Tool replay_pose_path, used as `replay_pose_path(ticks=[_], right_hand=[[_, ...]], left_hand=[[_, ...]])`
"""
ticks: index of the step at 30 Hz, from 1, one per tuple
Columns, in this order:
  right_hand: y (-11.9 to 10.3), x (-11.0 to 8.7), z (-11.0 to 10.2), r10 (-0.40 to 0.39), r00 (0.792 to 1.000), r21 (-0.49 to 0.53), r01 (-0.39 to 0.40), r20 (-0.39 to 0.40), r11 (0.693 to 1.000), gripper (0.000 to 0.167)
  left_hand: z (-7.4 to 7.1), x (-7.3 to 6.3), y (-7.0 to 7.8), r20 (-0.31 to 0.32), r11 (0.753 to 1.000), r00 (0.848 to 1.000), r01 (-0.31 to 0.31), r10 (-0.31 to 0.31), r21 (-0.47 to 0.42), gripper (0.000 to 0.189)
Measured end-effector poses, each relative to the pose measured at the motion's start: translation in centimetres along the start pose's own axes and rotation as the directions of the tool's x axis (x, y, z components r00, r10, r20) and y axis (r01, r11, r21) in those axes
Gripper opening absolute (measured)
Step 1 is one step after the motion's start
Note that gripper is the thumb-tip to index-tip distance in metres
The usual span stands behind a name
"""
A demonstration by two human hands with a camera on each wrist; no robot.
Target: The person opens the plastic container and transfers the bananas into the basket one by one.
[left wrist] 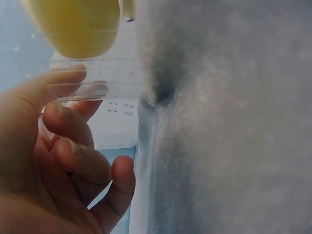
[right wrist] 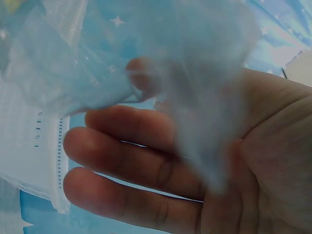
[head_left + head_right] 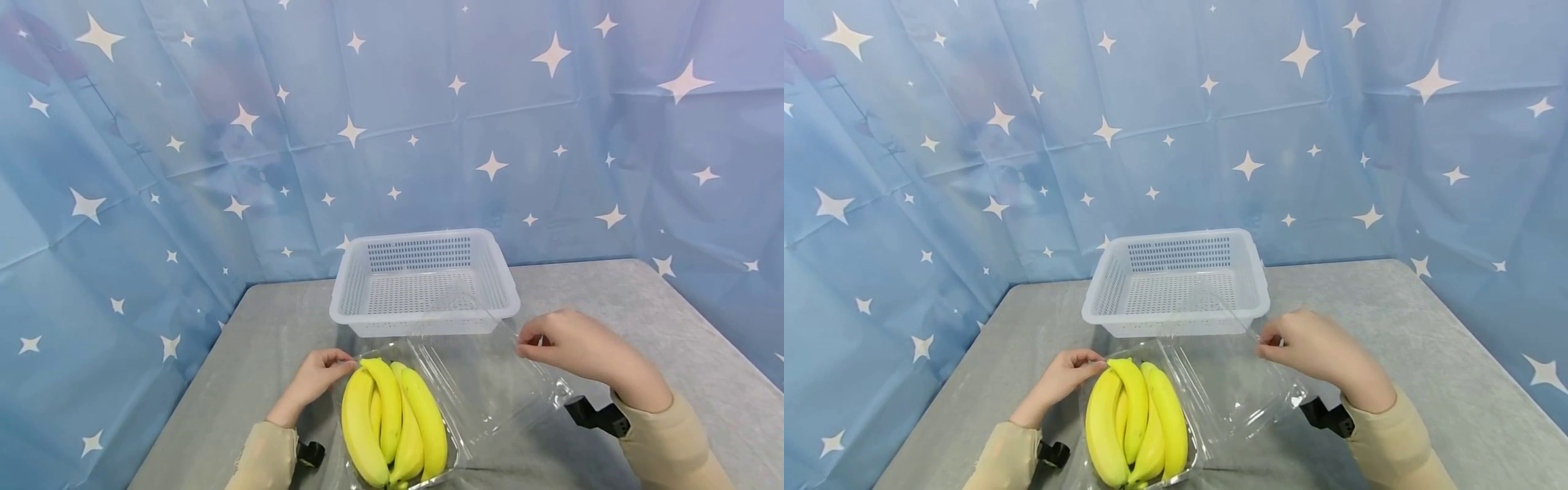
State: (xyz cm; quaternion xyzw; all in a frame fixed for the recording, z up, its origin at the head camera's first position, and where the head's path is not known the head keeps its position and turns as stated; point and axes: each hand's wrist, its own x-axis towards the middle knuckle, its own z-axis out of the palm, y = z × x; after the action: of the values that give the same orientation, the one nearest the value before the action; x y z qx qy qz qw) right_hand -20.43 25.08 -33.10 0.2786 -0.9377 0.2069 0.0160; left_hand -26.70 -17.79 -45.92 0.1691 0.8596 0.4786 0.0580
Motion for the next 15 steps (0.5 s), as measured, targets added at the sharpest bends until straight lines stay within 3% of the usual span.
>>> replay_pose_path(ticks=[7, 15], right_hand=[[0.2, -0.1, 0.1, 0.009, 1.0, 0.006, -0.009, 0.016, 1.0, 0.012], [0.4, -0.1, 0.2, 0.019, 1.0, 0.0, -0.019, 0.016, 1.0, 0.009]], left_hand=[[-0.8, -0.3, -0.1, 0.113, 0.999, 0.993, 0.022, -0.018, -0.034, 0.026], [-2.7, -0.7, -0.1, 0.257, 0.995, 0.963, 0.095, -0.08, -0.043, 0.032]])
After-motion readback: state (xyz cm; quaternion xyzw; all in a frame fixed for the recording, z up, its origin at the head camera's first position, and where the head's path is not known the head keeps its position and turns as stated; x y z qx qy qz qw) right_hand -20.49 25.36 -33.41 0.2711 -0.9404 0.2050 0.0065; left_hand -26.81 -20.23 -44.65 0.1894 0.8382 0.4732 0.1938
